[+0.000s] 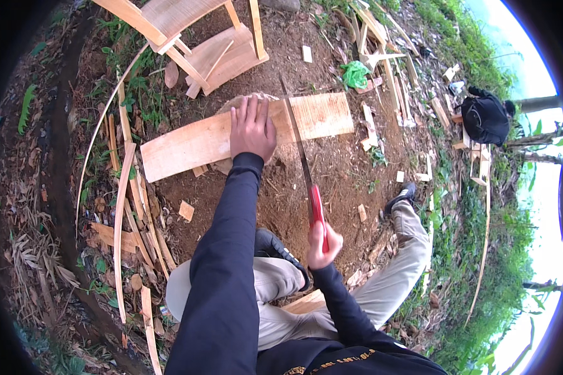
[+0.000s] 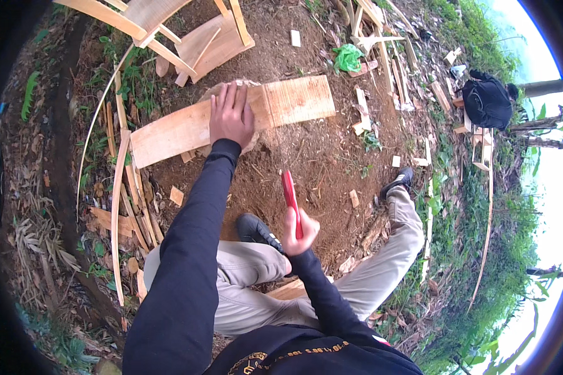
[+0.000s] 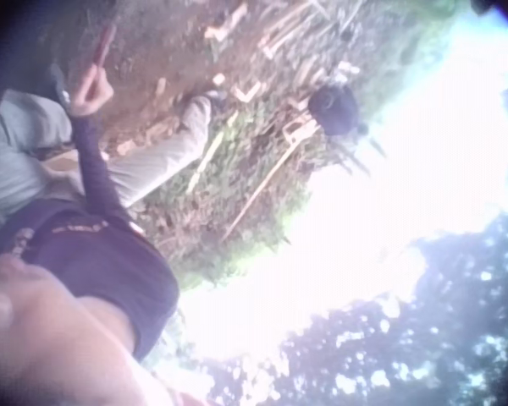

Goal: The person sits on the ground and uses a red-handled knife to carve and shape a rectangular piece of wood. They repeatedly scrape the surface and edges of the wood, occasionally lifting and turning the piece to work on different sides. The person continues this carving process throughout the clip.

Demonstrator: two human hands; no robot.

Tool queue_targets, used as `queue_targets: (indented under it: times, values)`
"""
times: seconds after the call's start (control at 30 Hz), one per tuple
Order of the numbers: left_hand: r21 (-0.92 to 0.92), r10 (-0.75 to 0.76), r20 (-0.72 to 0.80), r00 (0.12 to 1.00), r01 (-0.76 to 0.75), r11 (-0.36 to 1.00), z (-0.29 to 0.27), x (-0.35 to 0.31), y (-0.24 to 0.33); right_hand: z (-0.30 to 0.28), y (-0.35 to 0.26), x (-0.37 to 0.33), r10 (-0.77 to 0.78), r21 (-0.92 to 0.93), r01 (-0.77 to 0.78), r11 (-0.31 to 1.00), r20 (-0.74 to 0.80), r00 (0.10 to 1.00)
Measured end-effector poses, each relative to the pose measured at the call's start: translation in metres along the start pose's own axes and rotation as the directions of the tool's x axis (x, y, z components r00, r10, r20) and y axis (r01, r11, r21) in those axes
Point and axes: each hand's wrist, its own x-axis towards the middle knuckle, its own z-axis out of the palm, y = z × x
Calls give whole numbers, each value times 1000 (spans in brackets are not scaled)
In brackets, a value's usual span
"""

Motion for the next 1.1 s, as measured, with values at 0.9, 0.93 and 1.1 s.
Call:
queue_targets:
  times: [0.9, 0.93, 1.1]
  values:
    - [10, 37, 2, 999, -37, 999, 4, -2, 4, 24, -14, 40, -91, -29, 92, 995, 19, 996]
    - [16, 31, 8, 999, -31, 999, 4, 0, 1, 23, -9, 37, -57, 35, 56, 998, 17, 998]
    - [7, 14, 1, 1000, -14, 1000, 2, 3, 4, -1, -9, 11, -49, 10, 49, 999, -10, 999]
